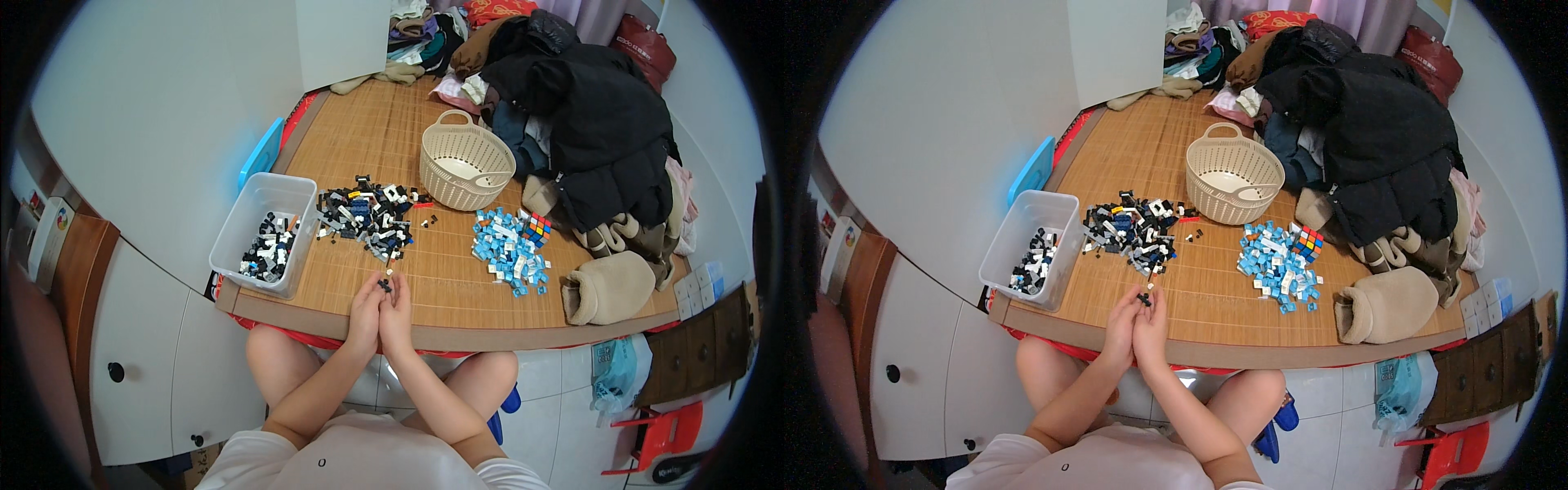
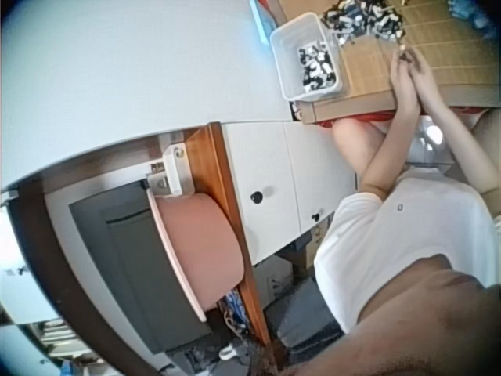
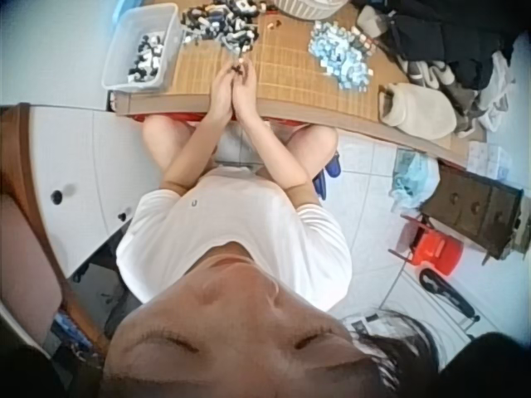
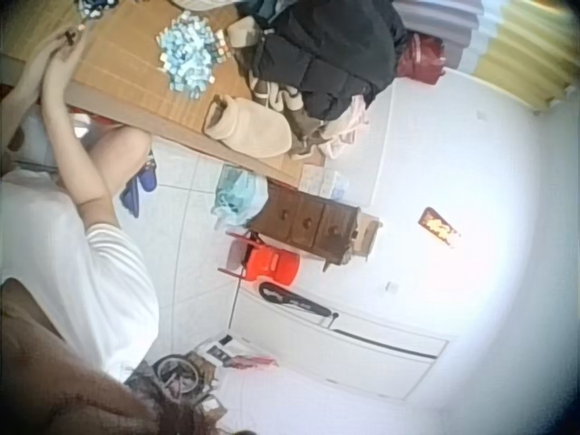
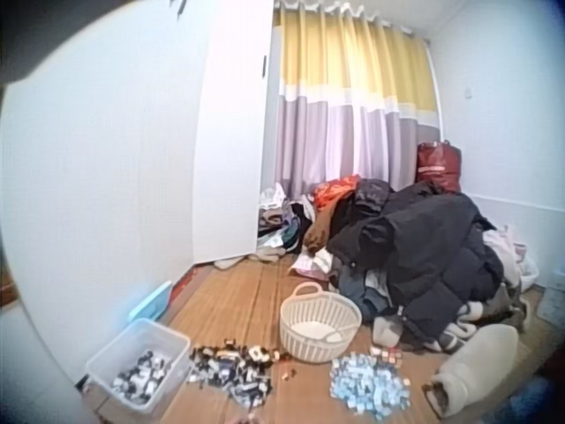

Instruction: The person sits cross-legged on a mat and assembles small plastic building blocks by hand. They pick up individual pieces from a pile on the mat and connect them to a growing structure, occasionally adjusting the orientation of the assembly.

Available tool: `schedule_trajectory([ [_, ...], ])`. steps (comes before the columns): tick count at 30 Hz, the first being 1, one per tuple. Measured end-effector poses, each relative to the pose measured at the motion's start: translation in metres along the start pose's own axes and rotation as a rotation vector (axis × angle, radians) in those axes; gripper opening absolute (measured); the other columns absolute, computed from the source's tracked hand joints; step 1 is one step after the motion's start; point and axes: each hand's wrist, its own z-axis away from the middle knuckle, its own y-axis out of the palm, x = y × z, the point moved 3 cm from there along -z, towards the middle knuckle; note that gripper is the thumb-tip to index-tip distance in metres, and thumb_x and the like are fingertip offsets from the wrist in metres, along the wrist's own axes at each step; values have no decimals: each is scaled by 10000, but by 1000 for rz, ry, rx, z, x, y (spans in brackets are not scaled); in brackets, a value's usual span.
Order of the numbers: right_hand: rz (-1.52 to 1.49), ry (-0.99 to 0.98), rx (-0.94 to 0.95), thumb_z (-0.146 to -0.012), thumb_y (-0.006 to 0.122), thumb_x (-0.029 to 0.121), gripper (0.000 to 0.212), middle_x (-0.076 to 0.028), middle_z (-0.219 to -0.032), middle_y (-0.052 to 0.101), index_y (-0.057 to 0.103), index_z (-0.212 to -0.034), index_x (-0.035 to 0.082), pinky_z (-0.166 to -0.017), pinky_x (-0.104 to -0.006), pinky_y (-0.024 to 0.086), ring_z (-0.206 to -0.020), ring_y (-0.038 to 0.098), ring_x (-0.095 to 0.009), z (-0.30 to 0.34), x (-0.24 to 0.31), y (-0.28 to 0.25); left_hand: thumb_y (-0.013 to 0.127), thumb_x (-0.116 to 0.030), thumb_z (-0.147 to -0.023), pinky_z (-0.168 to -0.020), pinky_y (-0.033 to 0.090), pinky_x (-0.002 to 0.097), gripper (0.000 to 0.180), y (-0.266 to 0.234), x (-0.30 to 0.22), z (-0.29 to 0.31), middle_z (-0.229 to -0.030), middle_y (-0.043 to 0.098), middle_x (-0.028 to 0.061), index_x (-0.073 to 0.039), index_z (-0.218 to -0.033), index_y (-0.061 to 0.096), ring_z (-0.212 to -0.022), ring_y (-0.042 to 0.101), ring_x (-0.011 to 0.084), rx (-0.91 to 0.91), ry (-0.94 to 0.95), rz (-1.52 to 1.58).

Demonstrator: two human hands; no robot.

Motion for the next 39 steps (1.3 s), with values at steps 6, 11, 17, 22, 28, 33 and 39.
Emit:
schedule_trajectory([
  [6,-40,42,37,-821,330,-101,535,-162,-1325,346,234,-1341,-21,-980,-270,328,-1196,390,-204,4,5,0,383,-93,-885,-861,416,268,428,-9,4,-5,-1109,520,116,28,-1294,348,-961,531,151,38,-7,9],
  [11,-137,31,60,-781,345,-121,569,-148,-1331,348,252,-1335,-29,-974,-273,337,-1174,412,-195,5,0,-4,379,-79,-879,-893,421,275,426,-4,-1,1,-1132,513,143,44,-1286,347,-1014,530,167,26,-8,122],
  [17,-150,34,50,-799,321,-122,555,-155,-1325,343,262,-1338,-5,-993,-264,314,-1197,385,-192,10,2,-6,383,-67,-872,-914,410,270,439,-6,5,6,-1149,505,158,53,-1292,336,-1048,519,174,14,-5,109],
  [22,-180,61,17,-804,314,-118,549,-164,-1345,313,256,-1339,-10,-1016,-274,292,-1225,357,-202,23,8,-5,397,-69,-872,-915,403,260,445,-1,-3,21,-1158,505,142,44,-1298,336,-1055,512,166,32,-21,140],
  [28,-197,-2,85,-804,323,-109,558,-164,-1353,299,235,-1347,-13,-1021,-281,287,-1242,333,-206,34,26,10,400,-81,-877,-963,357,271,452,4,-26,35,-1215,460,139,42,-1305,323,-1123,460,173,80,30,195],
  [33,-246,11,180,-786,348,-98,583,-161,-1370,274,223,-1350,-25,-1042,-290,257,-1265,301,-214,49,56,40,385,-93,-886,-1024,280,295,478,12,-66,52,-1309,353,154,61,-1323,268,-1223,358,198,116,97,202],
  [39,-181,-26,310,-848,371,-50,539,-155,-1394,242,218,-1362,0,-1044,-300,246,-1272,289,-223,51,57,73,364,-85,-878,-1049,236,310,513,-2,-105,62,-1357,294,174,71,-1341,210,-1272,291,218,111,207,239],
])
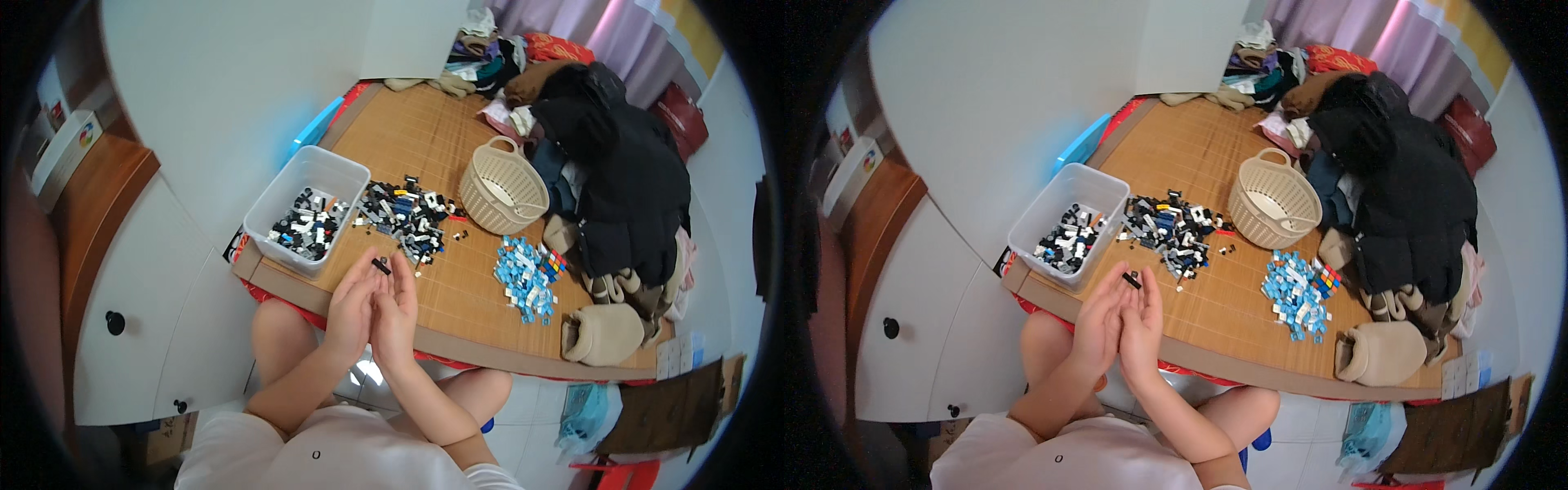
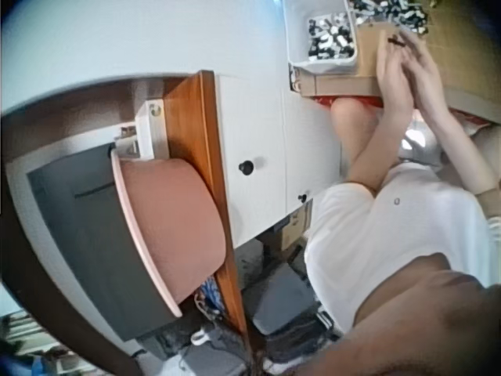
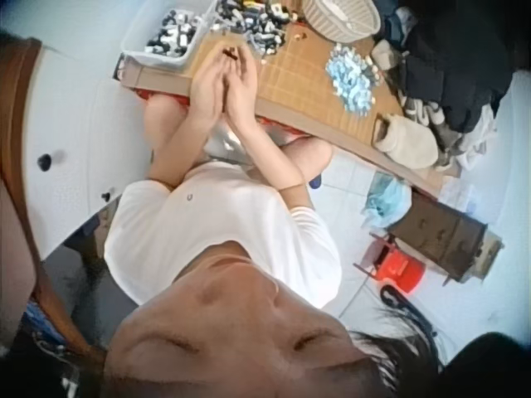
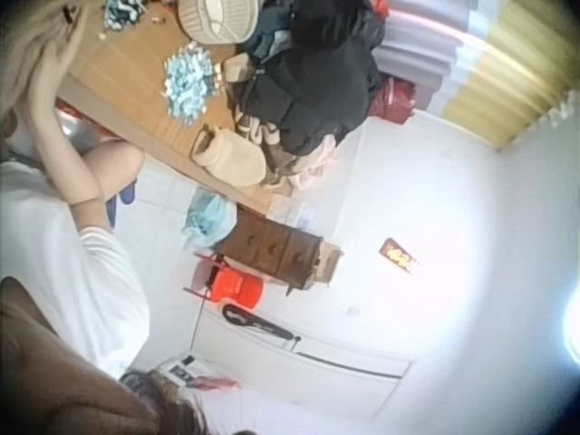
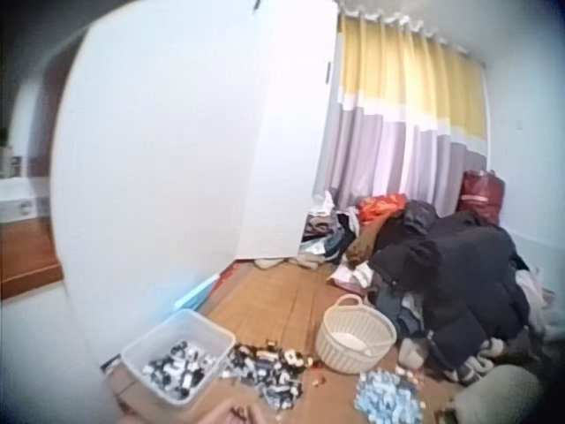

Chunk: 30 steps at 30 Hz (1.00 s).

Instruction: The person sits cross-legged on a mat and assembles small plastic building blocks by hand. They pick up individual pieces from a pile on the mat and connect them to a growing structure, occasionally adjusting the orientation of the assembly.

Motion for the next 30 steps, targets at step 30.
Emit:
schedule_trajectory([
  [30,39,109,271,-766,399,-63,637,-159,-1424,196,194,-1367,-14,-1087,-333,100,-1343,144,-235,-20,-26,86,343,-85,-848,-1089,95,348,561,-47,-76,-4,-1441,159,159,69,-1359,169,-1357,75,238,-113,352,-78],
])
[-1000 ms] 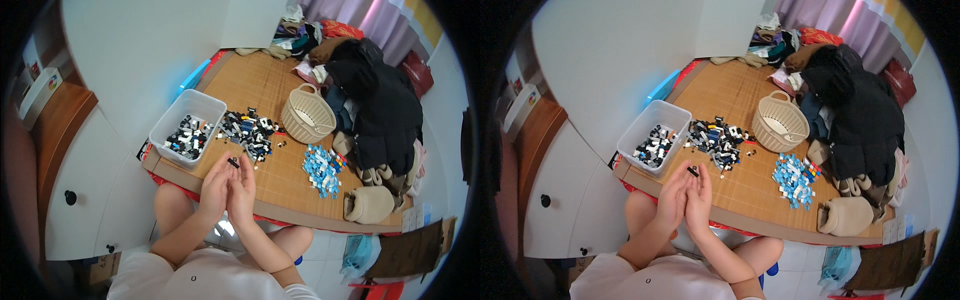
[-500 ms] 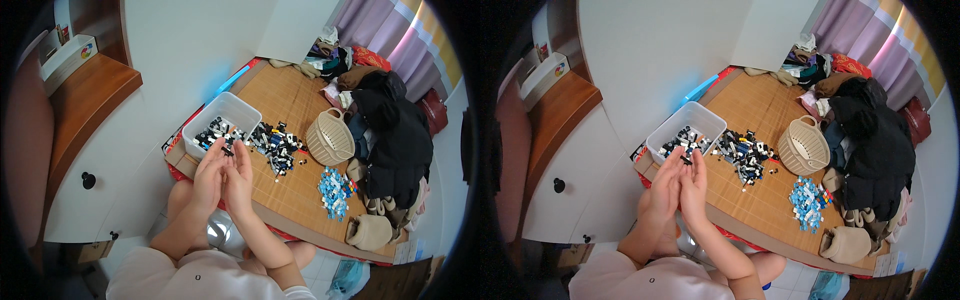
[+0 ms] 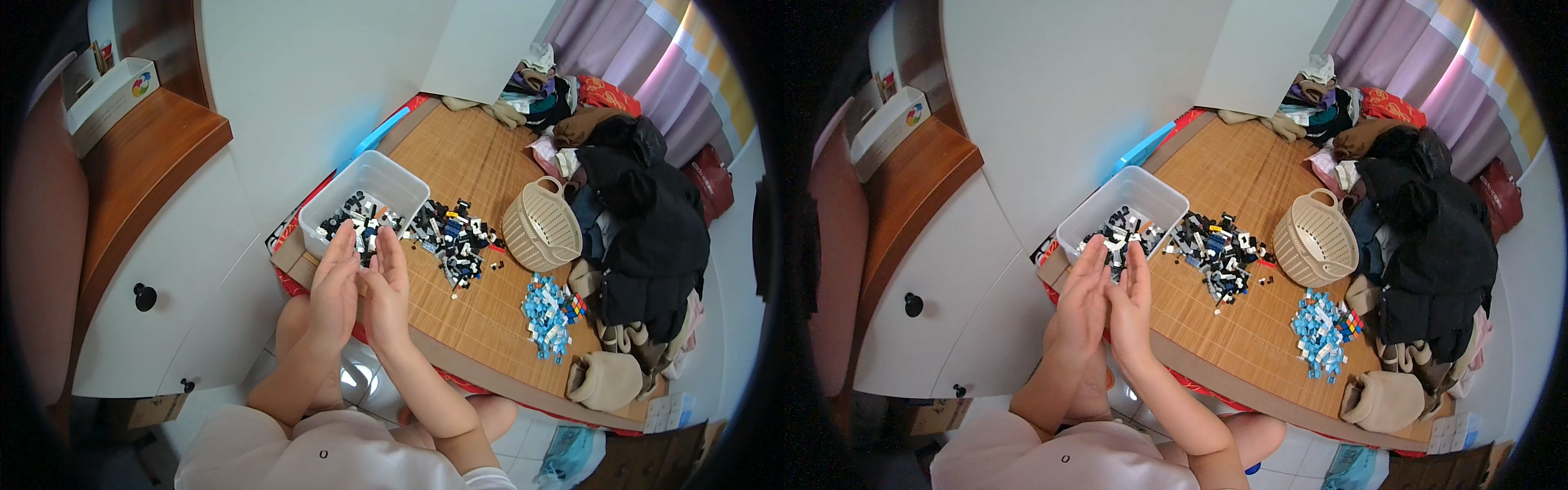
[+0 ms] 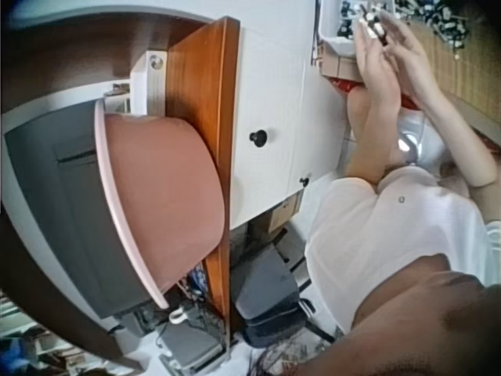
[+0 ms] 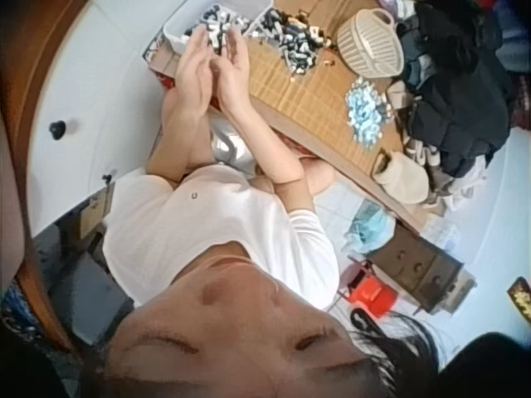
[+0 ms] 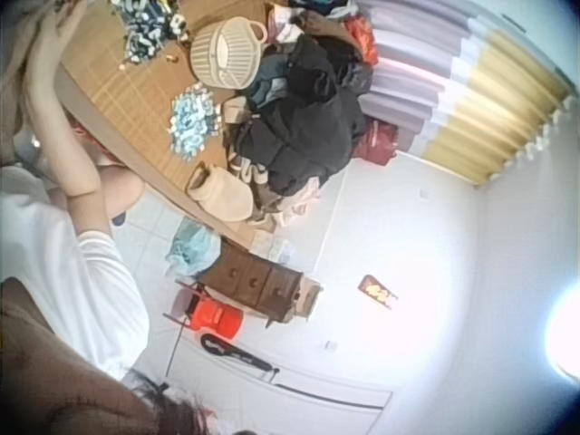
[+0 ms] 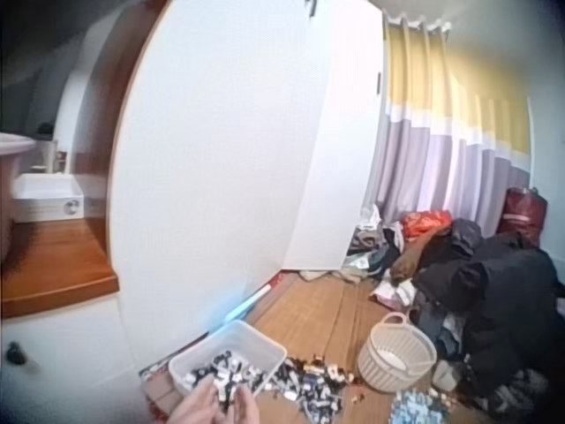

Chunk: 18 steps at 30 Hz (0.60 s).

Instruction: The person sits cross-legged on a mat and assembles small plastic building blocks by hand. They pick up individual pieces from a pile on the mat and connect them to a growing structure, occasionally adjusting the orientation of the assembly.

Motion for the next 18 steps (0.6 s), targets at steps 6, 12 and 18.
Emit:
schedule_trajectory([
  [6,-36,-34,-19,-763,413,-59,635,-151,-1417,217,208,-1362,-14,-1091,-343,114,-1338,163,-230,5,3,-14,361,-71,-863,-1091,88,336,554,14,0,7,-1435,145,189,62,-1363,163,-1355,76,225,69,-32,1],
  [12,52,-60,-218,-803,378,-54,574,-146,-1429,195,223,-1354,-6,-1093,-356,117,-1342,150,-250,20,-4,-86,362,-72,-879,-1088,111,332,502,35,31,22,-1417,233,160,54,-1348,231,-1340,160,224,272,-248,-36],
  [18,69,-48,-448,-784,384,-50,596,-148,-1420,221,223,-1357,-8,-1077,-343,145,-1332,184,-255,40,-11,-161,393,-91,-876,-1069,171,314,488,31,99,17,-1398,283,142,35,-1336,284,-1328,209,210,203,-438,-120],
])
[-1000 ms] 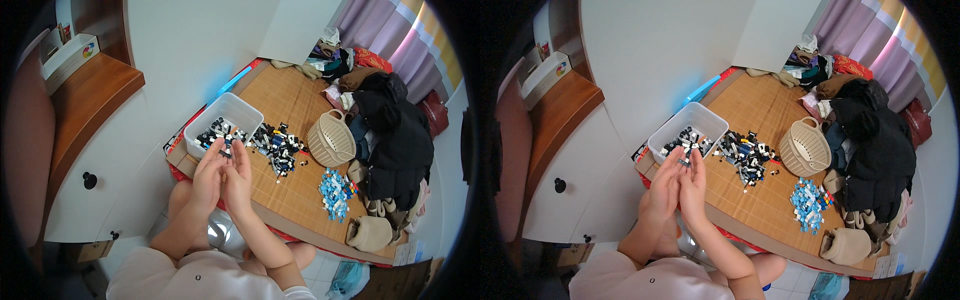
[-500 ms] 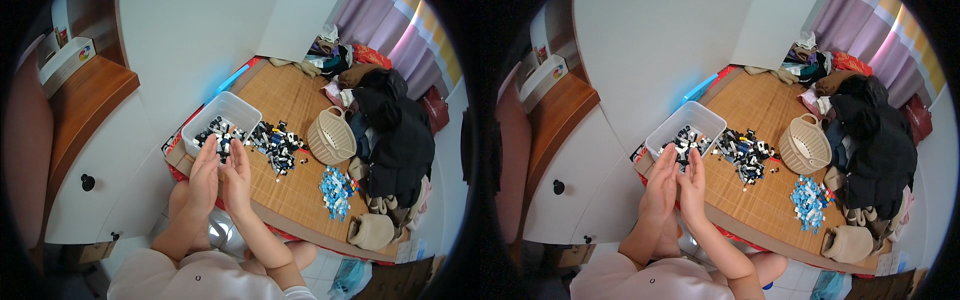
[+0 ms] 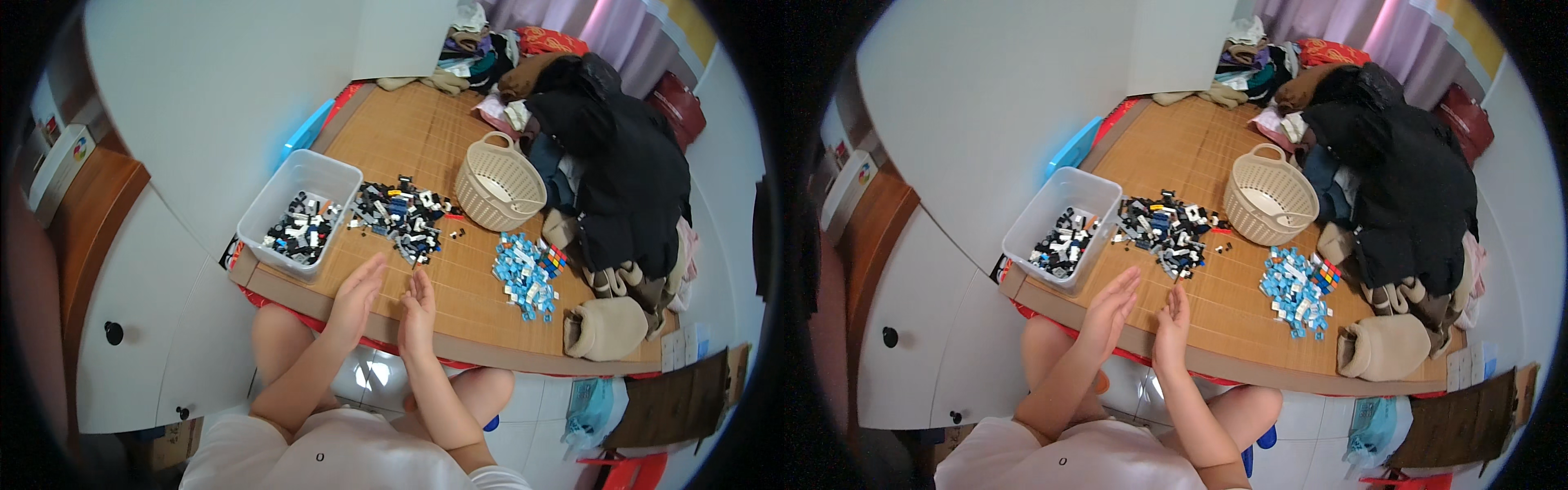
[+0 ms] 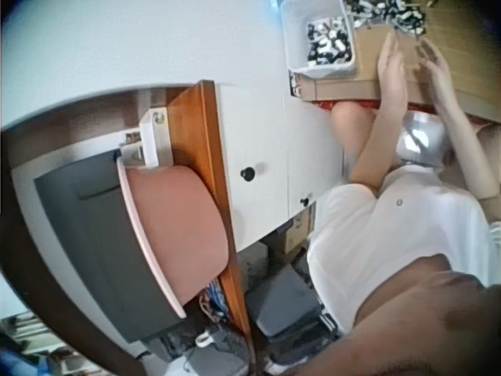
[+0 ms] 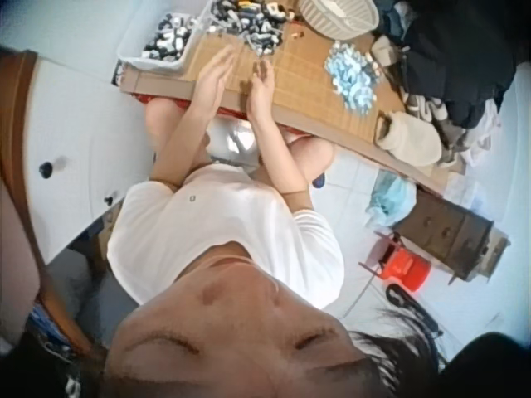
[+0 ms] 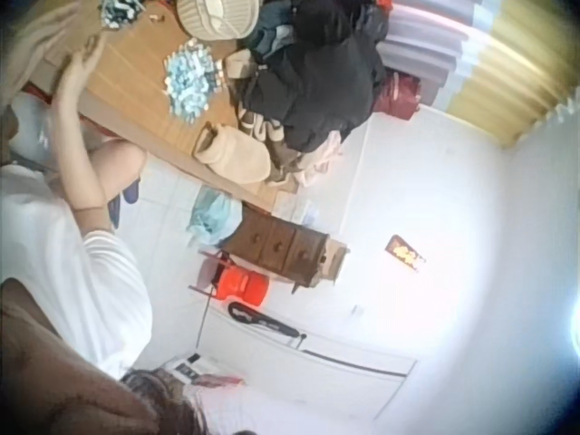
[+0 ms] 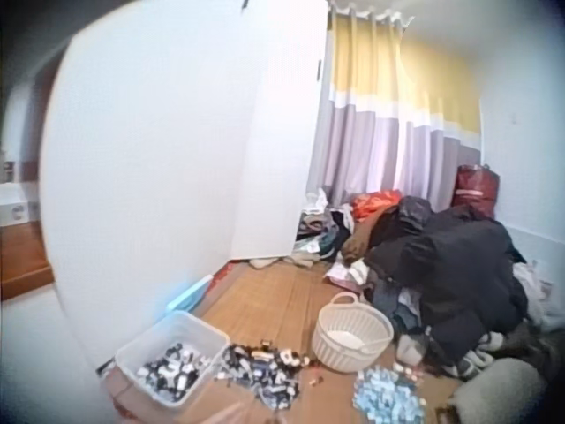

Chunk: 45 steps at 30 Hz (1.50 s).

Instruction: The person sits cross-legged on a mat and assembles small plastic building blocks by hand. They pick up individual pieces from a pile on the mat and connect them to a growing structure, occasionally adjusting the orientation of the assembly.

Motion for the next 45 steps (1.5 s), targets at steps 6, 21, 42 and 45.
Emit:
schedule_trajectory([
  [6,42,-8,-117,-769,371,-62,607,-167,-1421,217,219,-1356,-20,-1071,-339,171,-1331,193,-253,-22,3,-39,384,-68,-872,-1060,184,306,500,-7,40,-30,-1413,250,155,34,-1346,261,-1326,210,214,-75,-47,-102],
  [21,411,-26,-96,-751,358,-82,579,-202,-1366,311,292,-1325,-36,-1055,-312,207,-1279,290,-288,-87,-23,-39,416,-108,-865,-1030,249,294,501,-14,63,-87,-1361,351,153,28,-1333,303,-1272,319,215,-37,-80,-341],
  [42,214,-41,-23,-760,328,-135,593,-170,-1373,305,263,-1338,-23,-1057,-305,208,-1289,281,-234,-16,-5,-37,382,-13,-841,-1037,243,301,491,-8,61,-31,-1379,324,125,32,-1325,313,-1307,259,203,-47,-119,-191],
  [45,251,-3,-44,-760,331,-127,601,-163,-1393,281,252,-1346,-19,-1074,-315,179,-1310,248,-230,-6,-3,-41,384,-9,-839,-1038,241,297,492,-9,55,-23,-1382,323,127,34,-1324,315,-1310,255,207,-35,-107,-175],
])
